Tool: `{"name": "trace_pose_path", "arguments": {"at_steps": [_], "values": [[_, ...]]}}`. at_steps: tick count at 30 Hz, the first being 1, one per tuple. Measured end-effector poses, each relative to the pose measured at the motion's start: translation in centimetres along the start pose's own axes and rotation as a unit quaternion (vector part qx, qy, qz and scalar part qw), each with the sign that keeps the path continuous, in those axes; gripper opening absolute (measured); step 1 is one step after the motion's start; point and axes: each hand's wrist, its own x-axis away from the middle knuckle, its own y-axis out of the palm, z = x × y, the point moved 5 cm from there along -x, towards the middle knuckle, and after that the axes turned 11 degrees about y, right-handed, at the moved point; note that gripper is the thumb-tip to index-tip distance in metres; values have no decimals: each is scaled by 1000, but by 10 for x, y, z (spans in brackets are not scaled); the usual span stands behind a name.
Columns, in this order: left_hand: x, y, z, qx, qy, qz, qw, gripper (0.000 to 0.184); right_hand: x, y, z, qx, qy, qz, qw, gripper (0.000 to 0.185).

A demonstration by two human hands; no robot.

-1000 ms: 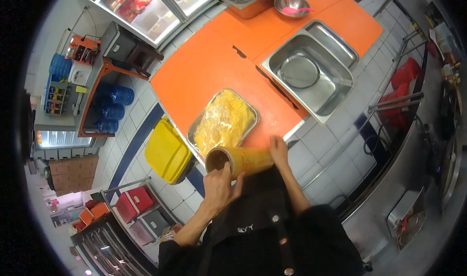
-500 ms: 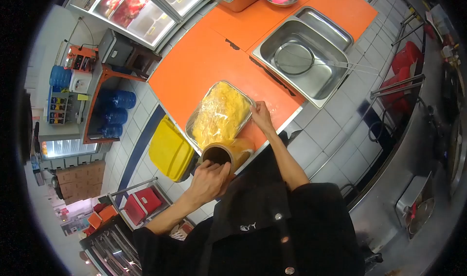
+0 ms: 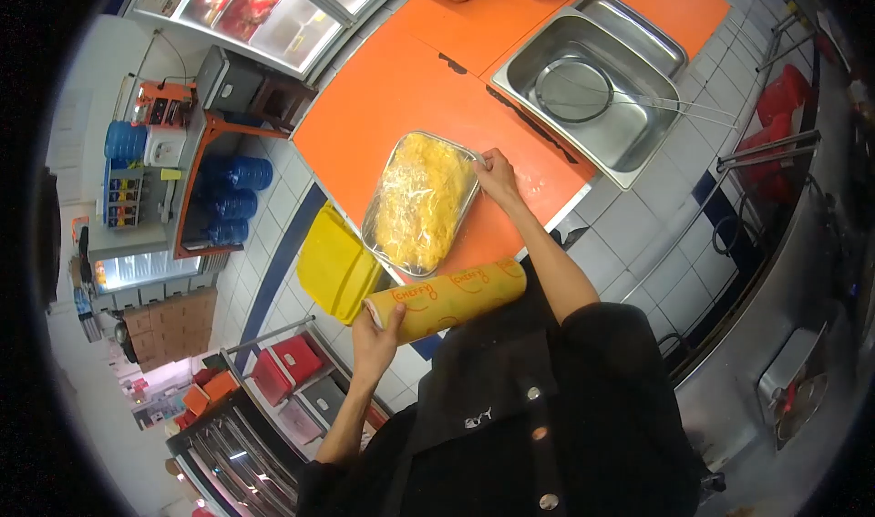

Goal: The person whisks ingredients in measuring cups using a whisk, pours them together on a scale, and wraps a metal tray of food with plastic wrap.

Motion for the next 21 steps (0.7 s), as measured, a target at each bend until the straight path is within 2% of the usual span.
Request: {"name": "trace_pose_path", "arguments": {"at_steps": [3, 5, 7, 9, 14, 17, 20, 21], "values": [[10, 10, -30, 38, -42, 2, 998, 37, -3, -1, 3, 4, 4, -2, 1000, 23], [17, 21, -46, 165, 24, -25, 986, 46, -1, 3, 3, -2, 7, 2, 1000, 23], [28, 23, -37, 151, 38, -40, 987, 52, 2, 3, 8, -56, 39, 21, 997, 22], [38, 34, -31, 113, 50, -99, 987, 60, -4, 4, 14, -47, 22, 24, 998, 21], [47, 25, -5, 80, 97, -32, 992, 55, -8, 4, 4, 11, -24, 61, 998, 20], [48, -16, -5, 53, -1, -37, 998, 45, -28, 4, 4, 30, -21, 40, 999, 20], [35, -41, 2, -21, 33, 9, 999, 42, -42, 9, -9, 67, -40, 44, 996, 14], [29, -43, 2, -36, 19, 11, 999, 42, -48, 10, -12, 68, -39, 45, 996, 14]]}}
